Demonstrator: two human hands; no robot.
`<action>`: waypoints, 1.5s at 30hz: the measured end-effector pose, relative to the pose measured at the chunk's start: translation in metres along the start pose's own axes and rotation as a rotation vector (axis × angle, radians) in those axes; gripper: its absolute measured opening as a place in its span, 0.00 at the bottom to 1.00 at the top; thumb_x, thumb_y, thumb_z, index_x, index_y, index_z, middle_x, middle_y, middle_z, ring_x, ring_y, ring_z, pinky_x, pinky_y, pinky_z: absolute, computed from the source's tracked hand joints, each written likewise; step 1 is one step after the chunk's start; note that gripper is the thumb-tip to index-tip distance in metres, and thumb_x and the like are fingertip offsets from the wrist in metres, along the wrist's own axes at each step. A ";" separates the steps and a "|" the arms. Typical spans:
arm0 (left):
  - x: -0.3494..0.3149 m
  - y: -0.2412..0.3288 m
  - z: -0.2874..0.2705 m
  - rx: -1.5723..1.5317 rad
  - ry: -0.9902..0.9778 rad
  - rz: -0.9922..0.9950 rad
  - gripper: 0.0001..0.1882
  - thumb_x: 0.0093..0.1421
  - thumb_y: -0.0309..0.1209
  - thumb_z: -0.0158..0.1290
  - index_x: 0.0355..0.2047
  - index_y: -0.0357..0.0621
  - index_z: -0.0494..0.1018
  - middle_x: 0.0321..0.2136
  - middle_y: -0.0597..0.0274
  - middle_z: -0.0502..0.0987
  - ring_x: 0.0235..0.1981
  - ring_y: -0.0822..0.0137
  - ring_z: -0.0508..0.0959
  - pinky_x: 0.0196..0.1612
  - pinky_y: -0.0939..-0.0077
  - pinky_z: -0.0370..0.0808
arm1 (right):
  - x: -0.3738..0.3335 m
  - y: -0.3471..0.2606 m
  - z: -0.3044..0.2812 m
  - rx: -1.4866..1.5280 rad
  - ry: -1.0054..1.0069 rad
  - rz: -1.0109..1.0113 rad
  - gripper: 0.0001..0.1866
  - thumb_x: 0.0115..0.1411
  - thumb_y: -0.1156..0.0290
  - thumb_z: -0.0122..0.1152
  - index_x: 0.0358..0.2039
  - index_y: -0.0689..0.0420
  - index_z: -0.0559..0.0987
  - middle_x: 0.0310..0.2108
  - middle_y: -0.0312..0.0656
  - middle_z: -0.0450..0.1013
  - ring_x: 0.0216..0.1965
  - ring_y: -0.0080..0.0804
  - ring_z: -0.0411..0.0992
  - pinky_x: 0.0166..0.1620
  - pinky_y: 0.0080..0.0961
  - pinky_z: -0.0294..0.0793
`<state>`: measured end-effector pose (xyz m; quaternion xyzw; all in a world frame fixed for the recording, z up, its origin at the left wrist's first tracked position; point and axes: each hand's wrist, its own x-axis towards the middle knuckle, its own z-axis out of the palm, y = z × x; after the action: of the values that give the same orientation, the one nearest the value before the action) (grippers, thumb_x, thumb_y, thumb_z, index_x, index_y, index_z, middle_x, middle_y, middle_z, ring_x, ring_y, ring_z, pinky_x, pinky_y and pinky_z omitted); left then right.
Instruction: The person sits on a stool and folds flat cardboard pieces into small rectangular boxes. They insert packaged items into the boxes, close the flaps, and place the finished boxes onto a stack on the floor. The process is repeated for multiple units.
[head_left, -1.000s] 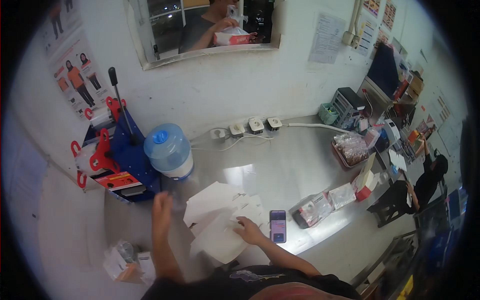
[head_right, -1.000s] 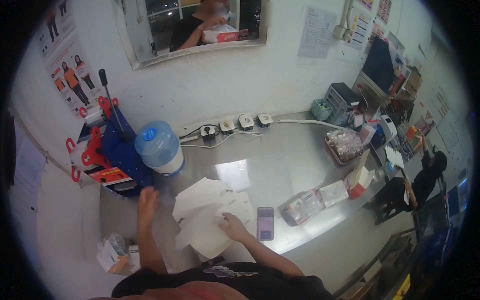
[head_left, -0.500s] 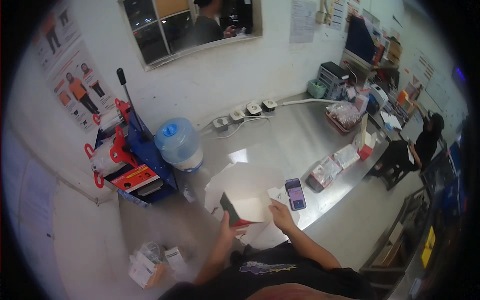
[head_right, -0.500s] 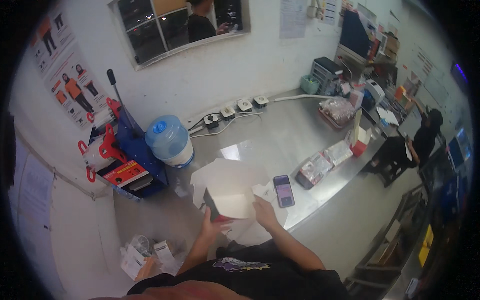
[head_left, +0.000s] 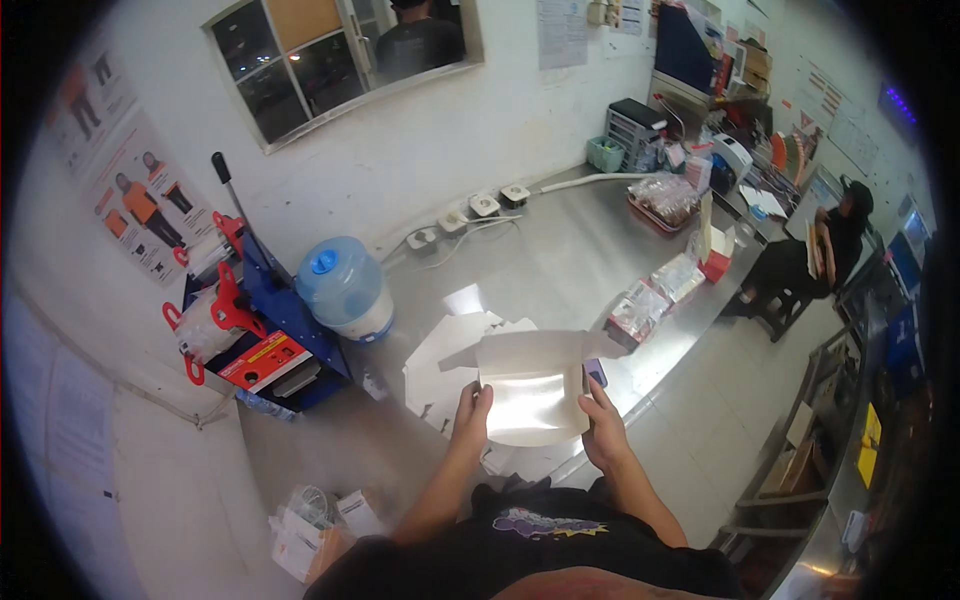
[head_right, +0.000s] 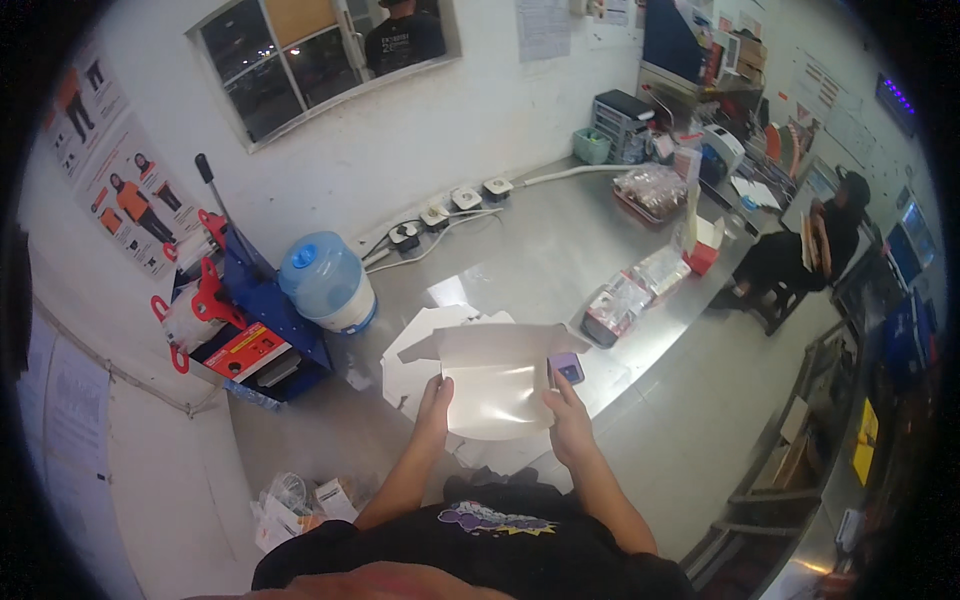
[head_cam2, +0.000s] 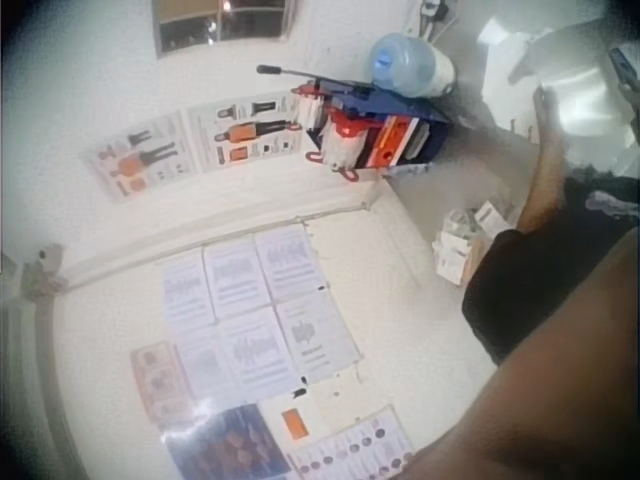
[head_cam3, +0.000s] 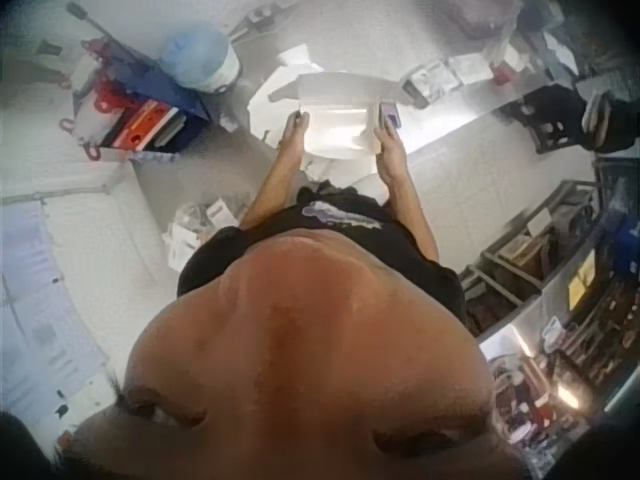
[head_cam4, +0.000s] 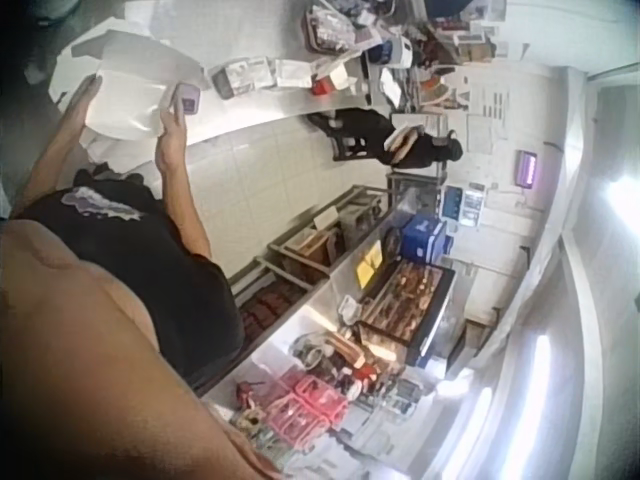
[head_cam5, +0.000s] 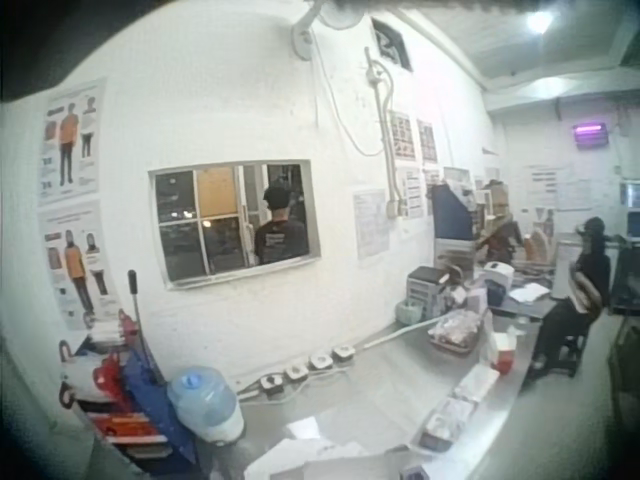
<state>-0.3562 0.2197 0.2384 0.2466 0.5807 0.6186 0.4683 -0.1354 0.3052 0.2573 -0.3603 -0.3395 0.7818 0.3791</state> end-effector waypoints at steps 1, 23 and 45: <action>-0.006 0.010 0.011 -0.020 0.013 -0.016 0.27 0.75 0.46 0.43 0.63 0.38 0.64 0.55 0.57 0.74 0.56 0.64 0.75 0.60 0.66 0.71 | -0.002 -0.001 -0.003 -0.054 0.027 -0.002 0.34 0.69 0.67 0.55 0.73 0.60 0.59 0.64 0.44 0.68 0.61 0.33 0.70 0.65 0.30 0.64; -0.006 -0.075 -0.079 -0.352 0.137 -0.300 0.32 0.76 0.52 0.34 0.71 0.43 0.57 0.68 0.48 0.64 0.67 0.45 0.66 0.70 0.48 0.66 | -0.035 0.036 -0.027 -0.023 0.340 -0.052 0.20 0.61 0.78 0.65 0.53 0.66 0.75 0.39 0.44 0.80 0.38 0.26 0.77 0.42 0.23 0.76; -0.025 -0.012 -0.054 -0.100 -0.184 -0.209 0.20 0.73 0.32 0.50 0.59 0.33 0.69 0.48 0.57 0.81 0.45 0.69 0.82 0.51 0.72 0.78 | -0.005 0.021 0.004 -0.508 -0.291 0.299 0.20 0.68 0.61 0.62 0.50 0.65 0.81 0.41 0.38 0.81 0.39 0.23 0.76 0.44 0.25 0.74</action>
<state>-0.3877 0.1704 0.2216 0.2170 0.5264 0.5693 0.5931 -0.1439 0.2903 0.2442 -0.3736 -0.5178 0.7623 0.1058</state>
